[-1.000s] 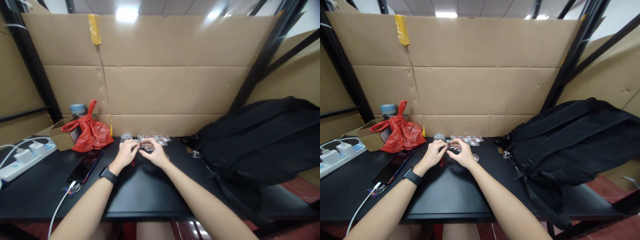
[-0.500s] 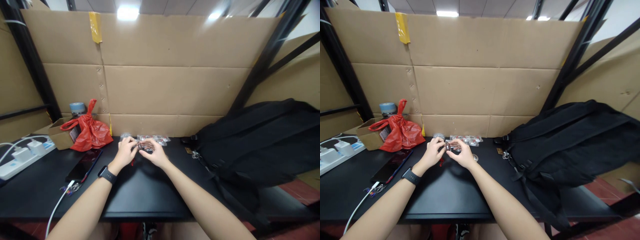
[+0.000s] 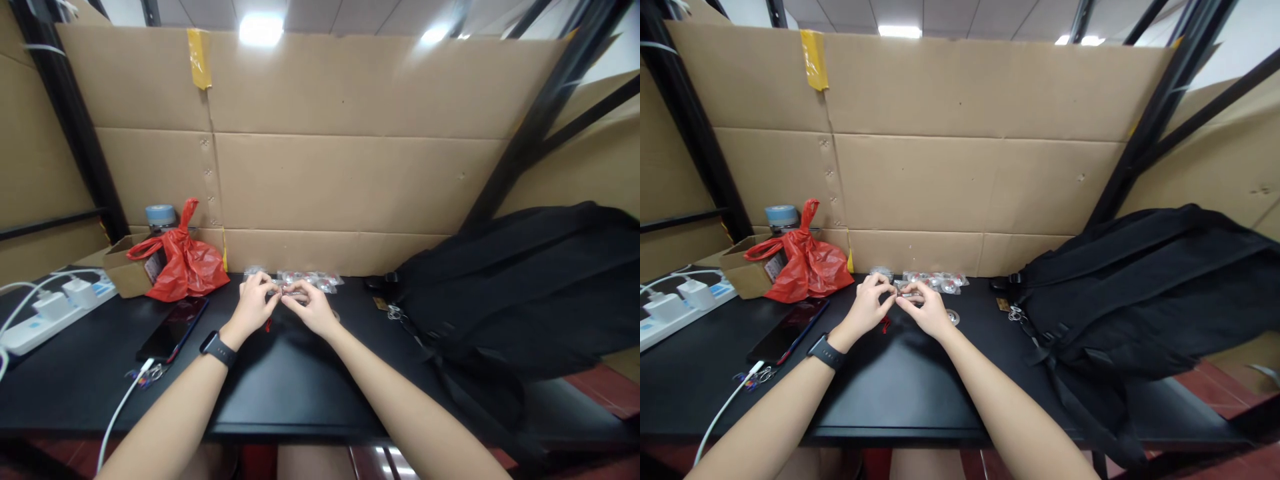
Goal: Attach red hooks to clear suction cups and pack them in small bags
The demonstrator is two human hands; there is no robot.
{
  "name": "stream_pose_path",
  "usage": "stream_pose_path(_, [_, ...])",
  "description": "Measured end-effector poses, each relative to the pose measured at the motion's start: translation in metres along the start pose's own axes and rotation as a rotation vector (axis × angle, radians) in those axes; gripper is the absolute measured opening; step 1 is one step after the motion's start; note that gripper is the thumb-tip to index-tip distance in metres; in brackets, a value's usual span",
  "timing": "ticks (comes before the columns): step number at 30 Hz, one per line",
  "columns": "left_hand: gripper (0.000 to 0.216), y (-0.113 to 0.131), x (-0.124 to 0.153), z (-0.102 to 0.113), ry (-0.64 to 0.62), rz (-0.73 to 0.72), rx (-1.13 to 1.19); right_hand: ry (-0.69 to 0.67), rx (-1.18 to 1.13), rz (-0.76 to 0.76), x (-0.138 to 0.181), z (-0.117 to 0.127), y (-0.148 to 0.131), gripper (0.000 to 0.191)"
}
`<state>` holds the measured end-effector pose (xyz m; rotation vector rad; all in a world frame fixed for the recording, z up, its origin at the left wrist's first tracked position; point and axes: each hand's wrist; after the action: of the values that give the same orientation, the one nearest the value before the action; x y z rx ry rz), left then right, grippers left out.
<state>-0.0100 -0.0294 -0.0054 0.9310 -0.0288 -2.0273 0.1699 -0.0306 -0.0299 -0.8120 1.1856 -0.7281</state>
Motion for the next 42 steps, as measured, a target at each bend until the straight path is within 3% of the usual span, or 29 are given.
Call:
stream_pose_path(9, [0.003,0.002,-0.001,0.002,0.013,0.029,0.051,-0.037,-0.041,-0.076,0.001,-0.002,-0.005,0.033])
stream_pose_path(18, [0.003,0.004,-0.001,0.003,0.010,0.046,0.031,-0.165,-0.033,-0.147,-0.002,0.006,0.005,0.037])
stream_pose_path(31, [0.004,0.001,0.000,-0.001,-0.046,-0.032,0.047,-0.216,0.207,0.087,-0.002,0.018,-0.007,0.024])
stream_pose_path(42, [0.009,0.008,0.001,0.000,-0.047,-0.008,0.105,-0.239,0.399,0.195,-0.002,0.022,-0.011,0.014])
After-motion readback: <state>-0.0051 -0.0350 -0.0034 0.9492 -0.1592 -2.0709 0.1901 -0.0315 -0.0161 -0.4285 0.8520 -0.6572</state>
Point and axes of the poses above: each hand's wrist, its own x-axis away from the middle knuckle, its own z-axis out of the back of the hand, y = z × x, and after that the axes turned 2 degrees about -y, right-handed
